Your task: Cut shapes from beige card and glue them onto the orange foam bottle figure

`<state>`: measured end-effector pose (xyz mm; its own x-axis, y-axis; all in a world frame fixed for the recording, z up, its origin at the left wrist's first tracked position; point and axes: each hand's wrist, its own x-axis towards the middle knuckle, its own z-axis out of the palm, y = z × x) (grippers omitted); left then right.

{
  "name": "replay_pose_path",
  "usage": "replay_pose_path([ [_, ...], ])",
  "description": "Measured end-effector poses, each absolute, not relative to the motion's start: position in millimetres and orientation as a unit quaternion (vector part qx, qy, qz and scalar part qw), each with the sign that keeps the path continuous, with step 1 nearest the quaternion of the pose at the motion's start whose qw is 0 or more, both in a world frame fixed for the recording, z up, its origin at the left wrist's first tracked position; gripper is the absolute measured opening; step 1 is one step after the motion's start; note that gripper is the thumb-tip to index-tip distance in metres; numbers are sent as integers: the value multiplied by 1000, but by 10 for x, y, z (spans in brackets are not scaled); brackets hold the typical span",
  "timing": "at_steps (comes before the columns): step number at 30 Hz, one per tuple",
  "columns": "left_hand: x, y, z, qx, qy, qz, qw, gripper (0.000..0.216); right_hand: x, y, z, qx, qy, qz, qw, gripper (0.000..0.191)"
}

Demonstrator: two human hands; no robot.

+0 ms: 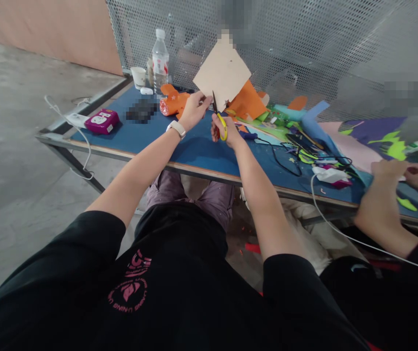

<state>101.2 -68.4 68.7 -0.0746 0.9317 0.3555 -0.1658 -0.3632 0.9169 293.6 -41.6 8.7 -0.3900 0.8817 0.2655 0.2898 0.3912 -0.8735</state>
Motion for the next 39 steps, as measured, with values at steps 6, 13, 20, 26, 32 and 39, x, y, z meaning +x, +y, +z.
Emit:
replay_pose_path([
  [6,1021,-612,646,528,354,630,447,54,2936,-424,80,-368,-744,385,404,99],
  [13,1026,-541,597,528,356,638,433,55,2836,-604,240,-453,-698,397,387,79],
  [20,1024,-442,534,579,345,637,374,67,2855,-571,231,-448,-703,394,387,79],
  [26,1029,-347,507,612,323,644,326,71,2860,-531,212,-438,-700,403,394,85],
  [32,1005,-140,357,584,348,635,367,67,2859,-497,178,-437,-703,398,395,87],
  [39,993,-121,339,557,335,645,401,61,2846,-516,209,-443,-696,398,402,81],
])
